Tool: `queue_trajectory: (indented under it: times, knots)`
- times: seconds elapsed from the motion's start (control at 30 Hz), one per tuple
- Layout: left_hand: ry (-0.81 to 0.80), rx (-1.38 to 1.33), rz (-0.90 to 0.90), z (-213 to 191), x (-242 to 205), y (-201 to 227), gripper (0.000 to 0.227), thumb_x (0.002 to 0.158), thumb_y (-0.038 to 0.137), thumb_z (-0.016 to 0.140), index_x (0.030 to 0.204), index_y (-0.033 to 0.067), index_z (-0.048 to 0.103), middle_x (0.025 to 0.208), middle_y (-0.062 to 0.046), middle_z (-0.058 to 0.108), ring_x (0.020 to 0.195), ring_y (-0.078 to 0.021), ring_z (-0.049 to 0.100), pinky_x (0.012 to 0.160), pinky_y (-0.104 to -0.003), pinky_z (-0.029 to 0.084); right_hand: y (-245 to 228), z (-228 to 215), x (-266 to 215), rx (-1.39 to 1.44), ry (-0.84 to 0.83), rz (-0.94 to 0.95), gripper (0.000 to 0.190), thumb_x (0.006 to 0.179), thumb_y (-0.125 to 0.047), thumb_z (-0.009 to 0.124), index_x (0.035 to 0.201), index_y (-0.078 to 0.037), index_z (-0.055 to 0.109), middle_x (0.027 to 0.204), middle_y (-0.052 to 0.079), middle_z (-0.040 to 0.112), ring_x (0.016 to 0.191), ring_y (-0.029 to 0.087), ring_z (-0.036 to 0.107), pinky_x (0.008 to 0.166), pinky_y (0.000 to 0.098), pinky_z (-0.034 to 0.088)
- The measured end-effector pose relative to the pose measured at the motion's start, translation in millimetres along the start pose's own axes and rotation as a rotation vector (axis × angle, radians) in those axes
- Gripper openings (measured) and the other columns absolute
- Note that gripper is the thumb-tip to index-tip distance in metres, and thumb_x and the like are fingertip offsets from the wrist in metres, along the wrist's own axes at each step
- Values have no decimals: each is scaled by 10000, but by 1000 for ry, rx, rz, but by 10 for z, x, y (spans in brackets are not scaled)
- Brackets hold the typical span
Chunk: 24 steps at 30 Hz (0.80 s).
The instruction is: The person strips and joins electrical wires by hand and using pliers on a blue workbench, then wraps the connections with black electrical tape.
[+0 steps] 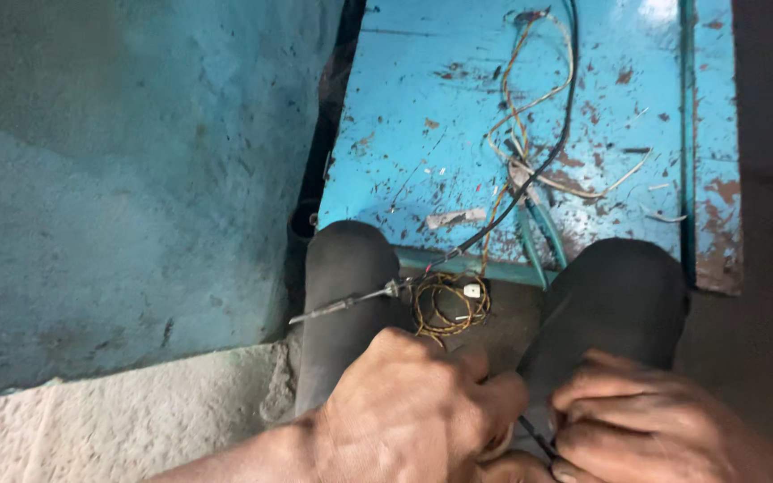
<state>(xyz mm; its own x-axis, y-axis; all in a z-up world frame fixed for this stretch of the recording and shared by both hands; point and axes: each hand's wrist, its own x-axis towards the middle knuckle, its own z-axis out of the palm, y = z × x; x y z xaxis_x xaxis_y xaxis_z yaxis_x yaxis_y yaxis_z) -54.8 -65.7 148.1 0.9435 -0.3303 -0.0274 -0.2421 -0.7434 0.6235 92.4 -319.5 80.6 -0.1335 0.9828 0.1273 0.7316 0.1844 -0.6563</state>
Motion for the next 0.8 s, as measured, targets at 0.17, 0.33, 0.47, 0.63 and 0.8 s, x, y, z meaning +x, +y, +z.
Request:
queue_trajectory:
  times: [0.17, 0.33, 0.47, 0.63, 0.8]
  knots:
    - [89, 20, 34, -98, 143, 38, 428, 889, 464, 694, 937, 39, 679, 1097, -165, 678, 671, -333, 707, 586, -481, 561, 99, -15, -203, -34, 122, 53, 187, 930, -283, 703, 900, -100, 677, 972, 46, 729, 1113, 221, 708, 1102, 549, 428]
    - [156, 41, 38, -130, 180, 25, 437, 872, 472, 715, 953, 44, 683, 778, -156, 659, 663, -349, 689, 563, -496, 540, 144, -45, -452, 12, 254, 71, 191, 980, -235, 637, 936, -69, 723, 1004, 32, 781, 1105, 253, 691, 1075, 558, 426]
    - [320, 42, 28, -99, 209, -42, 447, 844, 468, 733, 999, 49, 701, 768, -133, 661, 634, -313, 684, 556, -465, 539, 283, 95, -463, 238, 313, 67, 194, 972, -210, 651, 972, -39, 743, 984, 49, 779, 1062, 238, 699, 1008, 503, 477]
    - [426, 63, 19, -11, 148, -155, 432, 831, 410, 725, 1138, 108, 755, 812, -109, 688, 622, -301, 690, 511, -463, 518, 310, 390, -334, 415, 334, 100, 195, 955, -197, 665, 1012, -32, 752, 974, 51, 778, 1025, 216, 706, 961, 461, 496]
    - [529, 621, -757, -910, -41, -927, 481, 862, 616, 668, 847, 143, 751, 706, -97, 712, 642, -307, 708, 567, -445, 556, 456, 482, -156, 483, 333, 95, 212, 939, -183, 678, 1052, -25, 762, 964, 53, 777, 989, 194, 712, 914, 419, 516]
